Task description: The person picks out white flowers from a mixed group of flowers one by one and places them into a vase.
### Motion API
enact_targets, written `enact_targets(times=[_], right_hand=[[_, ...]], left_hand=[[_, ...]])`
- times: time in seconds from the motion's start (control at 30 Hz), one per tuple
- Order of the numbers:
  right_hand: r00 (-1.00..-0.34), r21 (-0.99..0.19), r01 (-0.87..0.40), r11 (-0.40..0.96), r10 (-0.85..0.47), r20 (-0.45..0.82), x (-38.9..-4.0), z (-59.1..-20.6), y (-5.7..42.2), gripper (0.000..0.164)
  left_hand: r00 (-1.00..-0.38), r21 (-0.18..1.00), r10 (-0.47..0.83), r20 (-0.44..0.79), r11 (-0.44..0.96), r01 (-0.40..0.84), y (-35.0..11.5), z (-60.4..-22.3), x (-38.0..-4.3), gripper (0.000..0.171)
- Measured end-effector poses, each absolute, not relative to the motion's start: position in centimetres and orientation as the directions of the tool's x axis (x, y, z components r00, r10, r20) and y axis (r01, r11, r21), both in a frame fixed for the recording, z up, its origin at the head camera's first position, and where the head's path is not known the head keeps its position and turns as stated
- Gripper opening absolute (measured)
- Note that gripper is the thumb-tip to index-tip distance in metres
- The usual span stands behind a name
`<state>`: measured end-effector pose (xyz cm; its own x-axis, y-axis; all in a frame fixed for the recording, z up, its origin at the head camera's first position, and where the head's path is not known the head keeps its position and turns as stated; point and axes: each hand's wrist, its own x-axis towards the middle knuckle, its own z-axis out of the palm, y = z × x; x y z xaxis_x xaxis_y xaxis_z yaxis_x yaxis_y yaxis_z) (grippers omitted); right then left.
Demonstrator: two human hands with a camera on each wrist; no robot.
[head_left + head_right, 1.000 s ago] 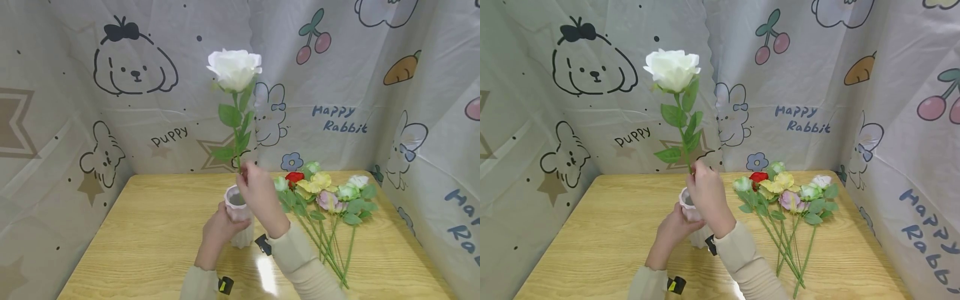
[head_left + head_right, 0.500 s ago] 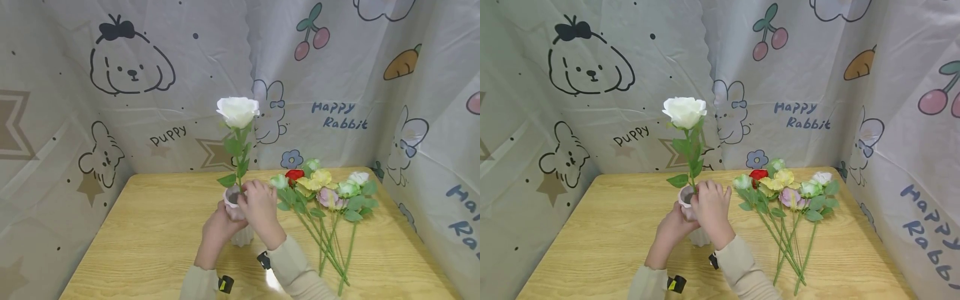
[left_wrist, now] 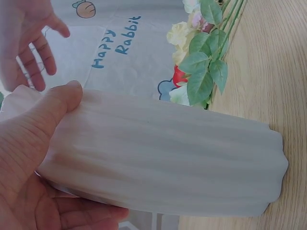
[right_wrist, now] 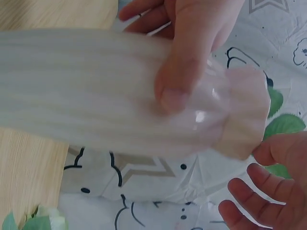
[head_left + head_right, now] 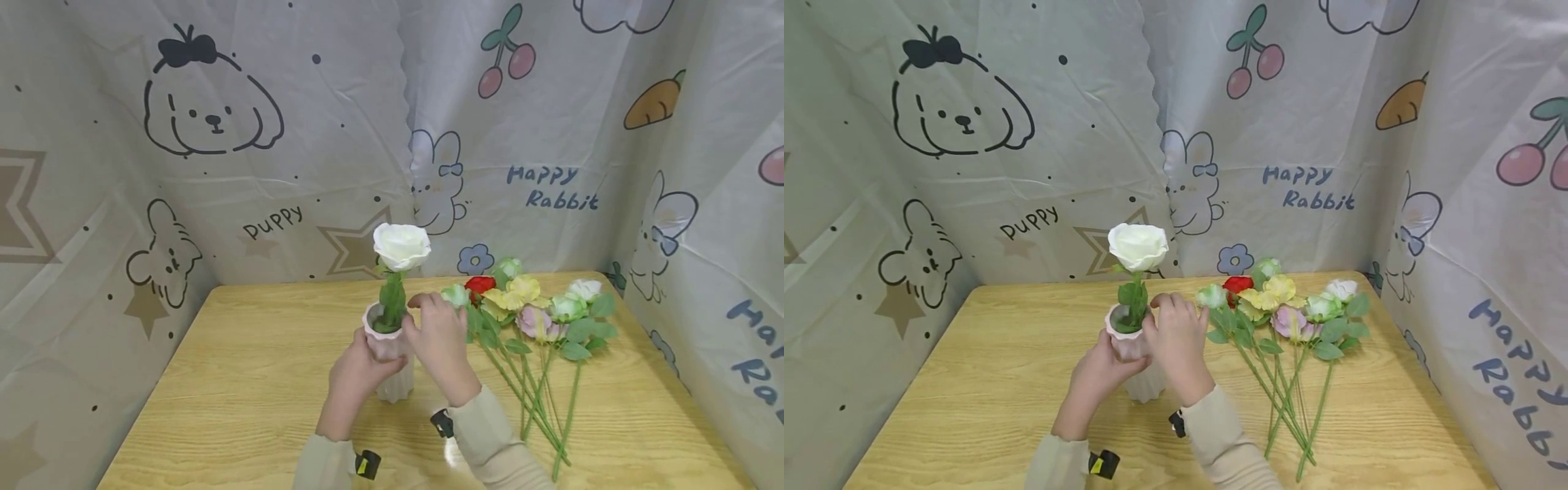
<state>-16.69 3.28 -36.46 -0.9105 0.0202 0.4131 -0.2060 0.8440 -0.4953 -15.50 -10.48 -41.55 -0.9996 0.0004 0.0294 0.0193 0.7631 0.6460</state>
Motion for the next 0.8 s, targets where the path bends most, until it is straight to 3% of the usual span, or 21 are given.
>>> enact_targets(times=[0.8], right_hand=[[-0.947,-0.557,-0.102,0.824,0.091,0.309,-18.0,-38.8,10.1,0.023]], left_hand=[[-1.000,0.664,-0.004,0.020,0.748,0.011,-10.5,-41.3,-15.2,0.088]])
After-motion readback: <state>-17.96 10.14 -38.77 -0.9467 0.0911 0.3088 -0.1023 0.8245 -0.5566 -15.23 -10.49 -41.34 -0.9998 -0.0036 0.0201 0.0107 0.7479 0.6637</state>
